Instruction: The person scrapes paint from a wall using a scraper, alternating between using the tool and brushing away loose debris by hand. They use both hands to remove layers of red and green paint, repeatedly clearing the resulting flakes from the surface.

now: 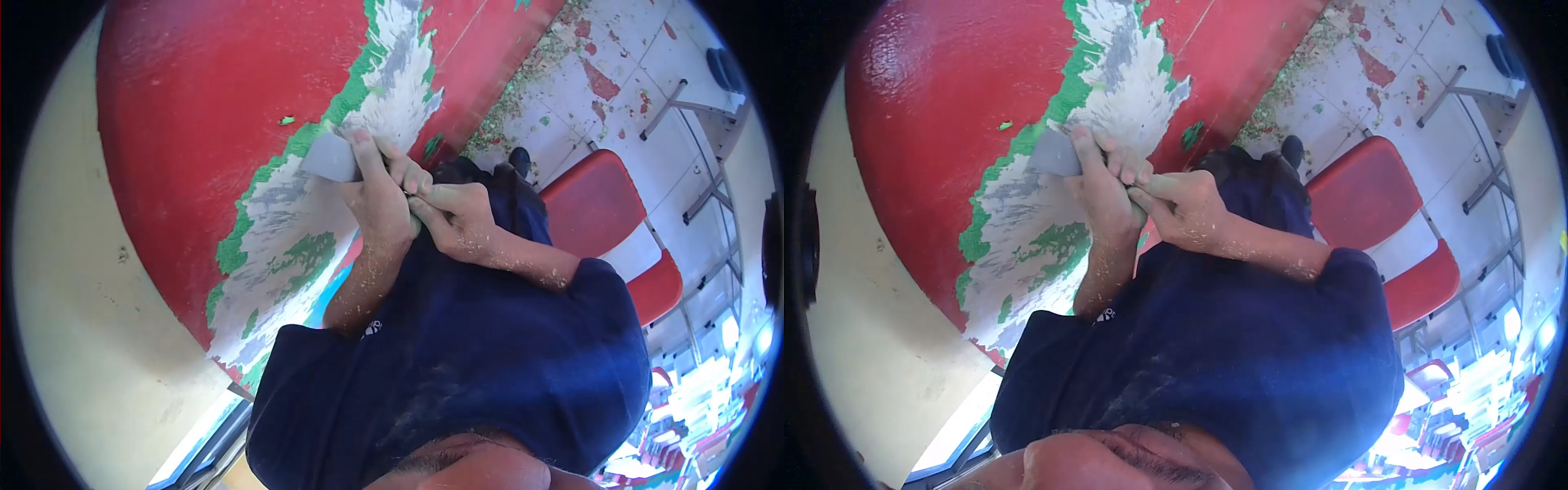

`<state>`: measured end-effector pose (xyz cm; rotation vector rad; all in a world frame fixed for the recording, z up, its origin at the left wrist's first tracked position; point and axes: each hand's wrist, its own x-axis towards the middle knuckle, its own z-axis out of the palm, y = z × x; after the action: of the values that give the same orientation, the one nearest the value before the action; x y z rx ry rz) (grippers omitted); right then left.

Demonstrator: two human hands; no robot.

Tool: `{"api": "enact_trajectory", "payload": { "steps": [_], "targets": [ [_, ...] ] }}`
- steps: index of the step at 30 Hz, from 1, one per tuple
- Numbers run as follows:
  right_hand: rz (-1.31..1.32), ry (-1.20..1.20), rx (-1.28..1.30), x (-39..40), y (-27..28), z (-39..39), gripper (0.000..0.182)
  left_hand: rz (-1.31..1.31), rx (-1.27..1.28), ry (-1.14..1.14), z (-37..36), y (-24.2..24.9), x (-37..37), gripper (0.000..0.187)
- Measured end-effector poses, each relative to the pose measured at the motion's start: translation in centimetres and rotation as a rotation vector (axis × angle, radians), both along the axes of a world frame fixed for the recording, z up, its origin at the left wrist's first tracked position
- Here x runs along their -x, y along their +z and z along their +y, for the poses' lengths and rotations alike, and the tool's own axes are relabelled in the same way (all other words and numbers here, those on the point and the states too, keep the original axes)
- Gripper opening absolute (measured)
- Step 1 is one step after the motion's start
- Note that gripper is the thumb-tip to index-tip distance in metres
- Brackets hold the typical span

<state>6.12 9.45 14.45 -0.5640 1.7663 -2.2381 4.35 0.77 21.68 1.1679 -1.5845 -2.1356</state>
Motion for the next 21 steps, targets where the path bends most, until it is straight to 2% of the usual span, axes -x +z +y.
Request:
{"api": "enact_trajectory", "payload": {
  "steps": [2, 7, 10, 16, 19, 21],
  "targets": [
    [-0.017, 0.064, -0.060, 0.1, 0.0, 0.3, 0.008, -0.025, 0.015, 0.043, -0.1, -0.1, -0.1, 0.038],
    [-0.093, 0.003, 0.064, -1.5, -0.6, 0.1, 0.010, -0.004, 0.011, -0.014, -0.2, -0.3, -1.3, 0.036],
    [-0.077, 0.026, -0.040, -0.9, -0.7, 0.2, 0.010, -0.004, 0.021, 0.011, 0.3, -0.8, -0.9, 0.036],
    [-0.051, -0.061, 0.060, -2.0, -1.9, -1.1, 0.008, 0.000, 0.096, -0.019, -0.3, -1.0, -1.1, 0.037],
    [-0.063, -0.035, -0.010, -2.1, -2.4, -1.3, 0.006, -0.004, 0.153, -0.019, -0.4, -2.2, -1.4, 0.036],
    [-0.012, -0.062, 0.036, -2.3, -3.2, -2.1, 0.006, -0.001, 0.147, -0.020, -1.2, -2.9, -1.6, 0.036]
  ]
}}
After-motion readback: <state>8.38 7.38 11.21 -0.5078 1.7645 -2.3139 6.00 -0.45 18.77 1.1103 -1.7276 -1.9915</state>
